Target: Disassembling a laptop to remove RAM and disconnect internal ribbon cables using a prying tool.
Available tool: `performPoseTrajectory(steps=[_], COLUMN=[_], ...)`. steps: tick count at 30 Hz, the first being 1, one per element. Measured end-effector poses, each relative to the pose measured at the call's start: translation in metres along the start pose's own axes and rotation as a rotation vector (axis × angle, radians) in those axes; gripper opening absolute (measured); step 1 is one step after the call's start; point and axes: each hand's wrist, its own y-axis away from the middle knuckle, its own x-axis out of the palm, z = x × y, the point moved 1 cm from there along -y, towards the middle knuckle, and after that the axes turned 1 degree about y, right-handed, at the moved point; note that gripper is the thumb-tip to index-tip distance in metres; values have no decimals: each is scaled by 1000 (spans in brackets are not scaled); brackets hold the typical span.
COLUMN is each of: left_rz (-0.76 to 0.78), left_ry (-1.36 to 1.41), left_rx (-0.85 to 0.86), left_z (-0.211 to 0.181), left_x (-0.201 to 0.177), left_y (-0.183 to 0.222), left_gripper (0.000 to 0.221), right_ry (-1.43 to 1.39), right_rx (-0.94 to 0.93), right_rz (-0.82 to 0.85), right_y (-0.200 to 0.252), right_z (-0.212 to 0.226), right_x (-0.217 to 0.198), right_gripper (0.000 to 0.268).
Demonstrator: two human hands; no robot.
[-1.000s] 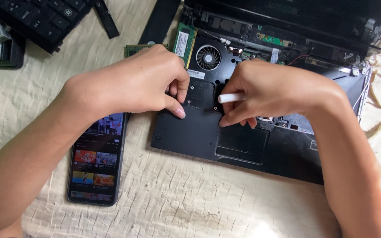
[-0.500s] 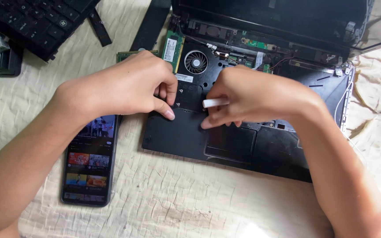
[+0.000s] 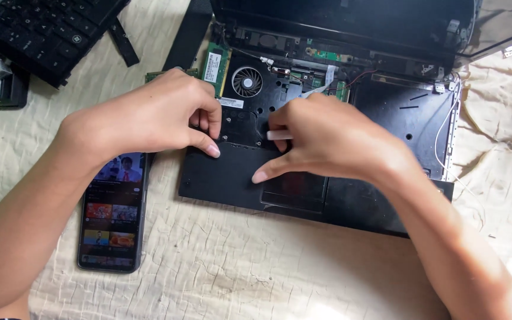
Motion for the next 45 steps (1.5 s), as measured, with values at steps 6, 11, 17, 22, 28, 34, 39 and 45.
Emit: performPoseTrajectory(steps=[6, 11, 17, 22, 28, 34, 39, 45], left_rz=[-3, 10, 11, 5, 16, 5, 12, 19], left_ry=[-7, 20, 22, 20, 31, 18, 20, 20], left_rx=[-6, -8, 6, 30, 12, 33, 12, 5], left_z=[-1, -3, 0, 0, -2, 1, 2, 0], left_x=[-1, -2, 0, 0, -2, 0, 0, -2], left_y=[1, 2, 1, 1, 2, 0, -2, 0], left_gripper=[22, 23, 24, 25, 23, 24, 25, 24], right_ry=[-111, -111, -102, -172, -80, -172, -180, -101], right_rx=[91, 84, 147, 33, 175, -12, 106, 62], right_rz=[-7, -22, 2, -5, 27, -7, -5, 75], right_y=[-3, -2, -3, -4, -2, -3, -3, 1], right_z=[-1, 2, 5, -1, 6, -11, 3, -11], right_x=[2, 3, 4, 6, 4, 1, 4, 0], right_gripper=[61, 59, 53, 64, 55, 51, 58, 57])
